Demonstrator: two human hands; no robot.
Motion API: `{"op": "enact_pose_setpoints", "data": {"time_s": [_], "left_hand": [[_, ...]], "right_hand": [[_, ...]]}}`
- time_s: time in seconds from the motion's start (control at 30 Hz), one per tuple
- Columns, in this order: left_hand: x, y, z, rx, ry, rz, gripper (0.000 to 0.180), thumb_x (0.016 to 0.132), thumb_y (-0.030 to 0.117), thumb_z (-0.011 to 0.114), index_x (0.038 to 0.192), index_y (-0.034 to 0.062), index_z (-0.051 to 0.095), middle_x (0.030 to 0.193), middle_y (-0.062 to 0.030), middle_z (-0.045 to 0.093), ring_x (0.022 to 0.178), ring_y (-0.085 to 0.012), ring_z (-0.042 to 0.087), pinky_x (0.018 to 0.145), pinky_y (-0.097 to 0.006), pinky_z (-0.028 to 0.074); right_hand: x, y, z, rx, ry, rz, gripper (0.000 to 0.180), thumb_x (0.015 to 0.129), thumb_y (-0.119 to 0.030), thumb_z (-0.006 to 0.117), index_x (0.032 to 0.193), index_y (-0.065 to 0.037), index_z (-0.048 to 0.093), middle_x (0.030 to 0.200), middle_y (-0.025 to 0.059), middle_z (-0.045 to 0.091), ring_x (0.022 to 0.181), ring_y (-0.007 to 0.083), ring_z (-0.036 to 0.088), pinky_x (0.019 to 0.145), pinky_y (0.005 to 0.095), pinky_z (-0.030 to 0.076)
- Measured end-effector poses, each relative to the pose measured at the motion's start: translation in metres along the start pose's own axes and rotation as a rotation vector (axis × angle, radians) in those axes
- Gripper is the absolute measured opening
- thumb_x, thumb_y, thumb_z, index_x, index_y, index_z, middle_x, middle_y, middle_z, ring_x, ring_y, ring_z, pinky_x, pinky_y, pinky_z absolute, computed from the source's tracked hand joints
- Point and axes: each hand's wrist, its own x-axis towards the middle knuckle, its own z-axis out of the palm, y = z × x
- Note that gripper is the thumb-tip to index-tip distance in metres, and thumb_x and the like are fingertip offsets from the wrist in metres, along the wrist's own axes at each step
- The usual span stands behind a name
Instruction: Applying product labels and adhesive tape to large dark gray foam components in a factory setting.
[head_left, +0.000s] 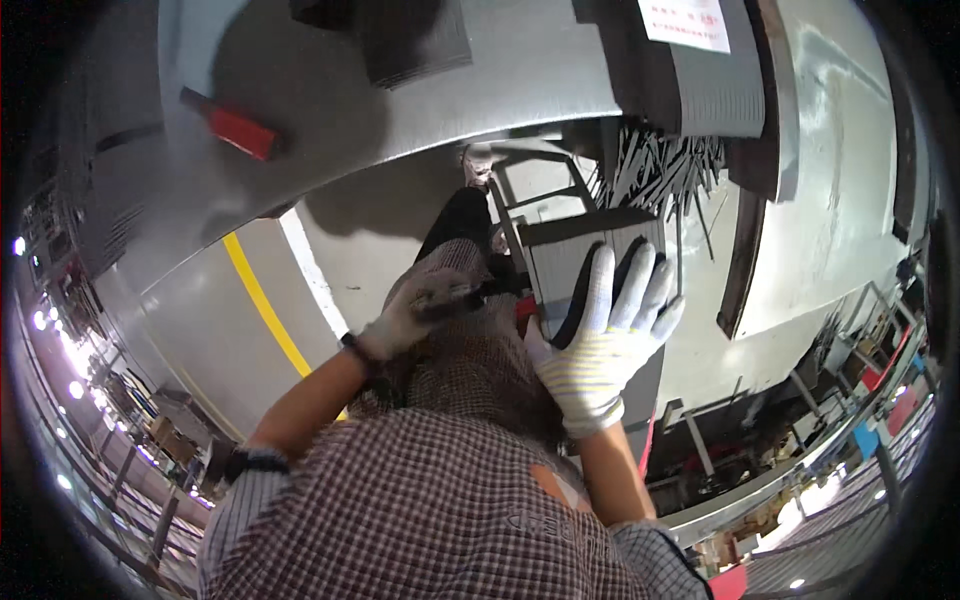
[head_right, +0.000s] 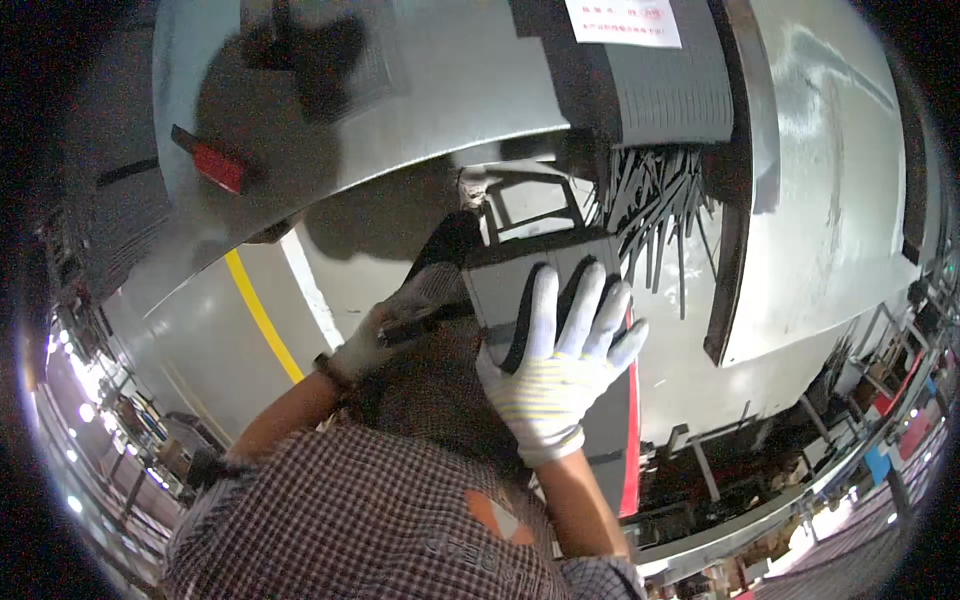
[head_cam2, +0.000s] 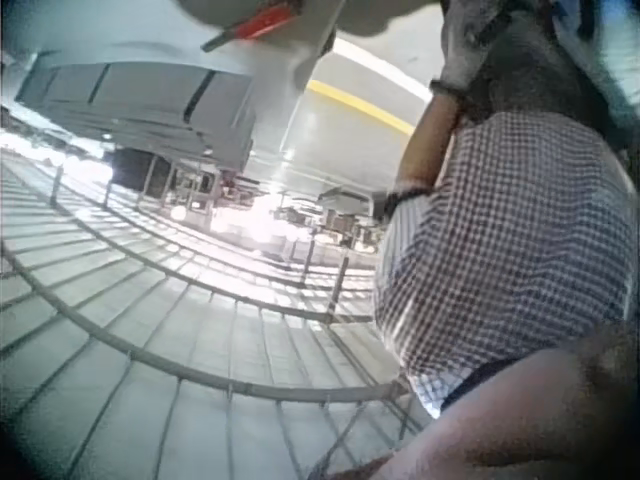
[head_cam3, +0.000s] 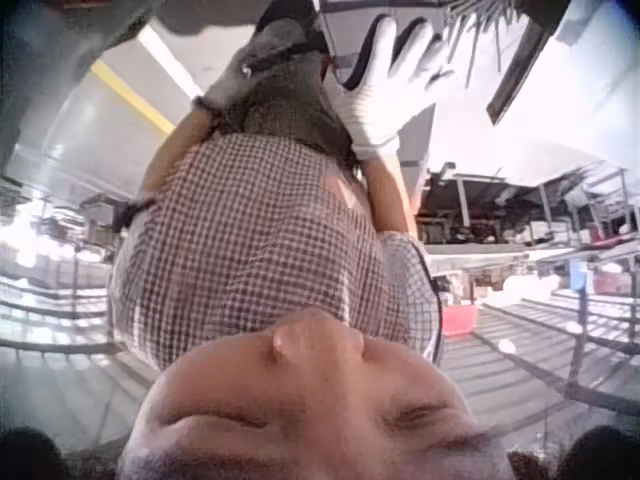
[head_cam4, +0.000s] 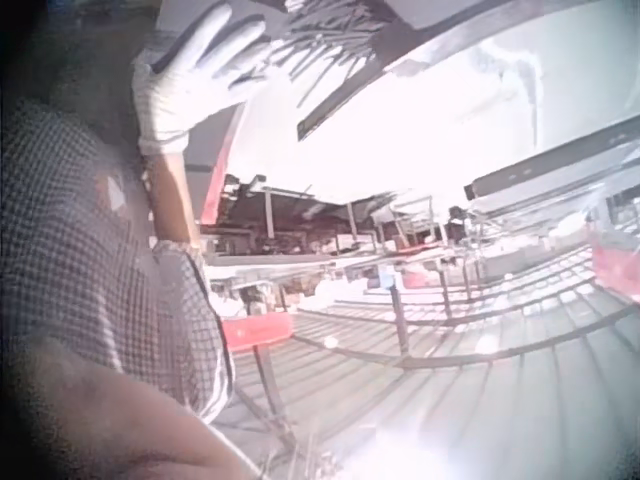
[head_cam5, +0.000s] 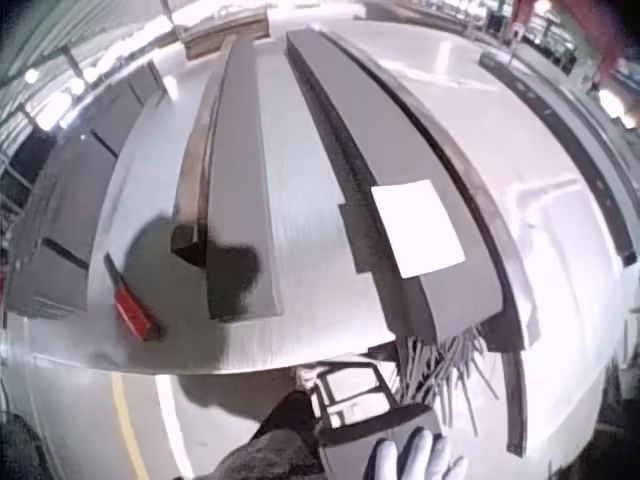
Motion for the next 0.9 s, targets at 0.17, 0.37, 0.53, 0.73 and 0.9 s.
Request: {"op": "enact_pose_setpoints", "data": {"time_s": [0.17,0.37,0.53,0.73,0.9], "left_hand": [[-0.006,0.130,0.057,0.399,-0.009,0.331,0.035,0.077,-0.006,0.063,0.110,0.0042,0.059,0.104,-0.0113,0.063,0.095,-0.0252,0.064,0.079,-0.035,0.052],[0.103,0.174,0.055,0.921,0.123,0.422,0.037,0.094,0.032,0.058,0.123,0.0091,0.056,0.104,-0.0159,0.066,0.096,-0.0376,0.064,0.081,-0.045,0.051],[0.156,0.118,0.073,0.702,-0.267,0.388,0.033,0.096,0.036,0.058,0.112,0.0067,0.062,0.098,-0.0178,0.066,0.093,-0.0359,0.063,0.082,-0.042,0.050],[0.143,0.150,0.080,0.700,-0.233,0.374,0.037,0.093,0.038,0.061,0.111,0.0051,0.060,0.097,-0.0196,0.063,0.092,-0.0385,0.061,0.081,-0.045,0.049],[0.101,0.164,0.077,0.895,0.272,0.450,0.048,0.080,0.032,0.075,0.118,0.0071,0.058,0.104,-0.0141,0.062,0.099,-0.0300,0.061,0.089,-0.038,0.047]], "right_hand": [[-0.005,0.012,-0.016,0.282,0.092,-0.141,0.101,0.068,-0.057,0.074,0.147,-0.007,0.037,0.151,0.0272,0.031,0.139,0.0511,0.025,0.109,0.0685,0.014],[0.016,0.001,-0.058,0.578,0.070,-0.604,0.027,0.082,-0.024,0.071,0.105,-0.011,0.067,0.074,0.0045,0.059,0.067,0.0249,0.058,0.062,0.0376,0.046],[0.045,0.068,-0.109,0.208,-0.247,-0.754,0.026,0.088,-0.024,0.061,0.112,-0.016,0.065,0.080,0.0081,0.069,0.066,0.0220,0.068,0.061,0.0360,0.053],[0.095,0.189,0.028,-0.215,-0.368,-0.258,0.016,0.086,-0.020,0.064,0.080,-0.006,0.066,0.072,0.0153,0.064,0.063,0.0338,0.061,0.060,0.0422,0.048],[0.029,0.188,0.042,0.540,-0.034,0.051,0.025,0.093,-0.025,0.063,0.102,-0.002,0.067,0.084,0.0188,0.069,0.075,0.0341,0.066,0.068,0.0396,0.052]]}}
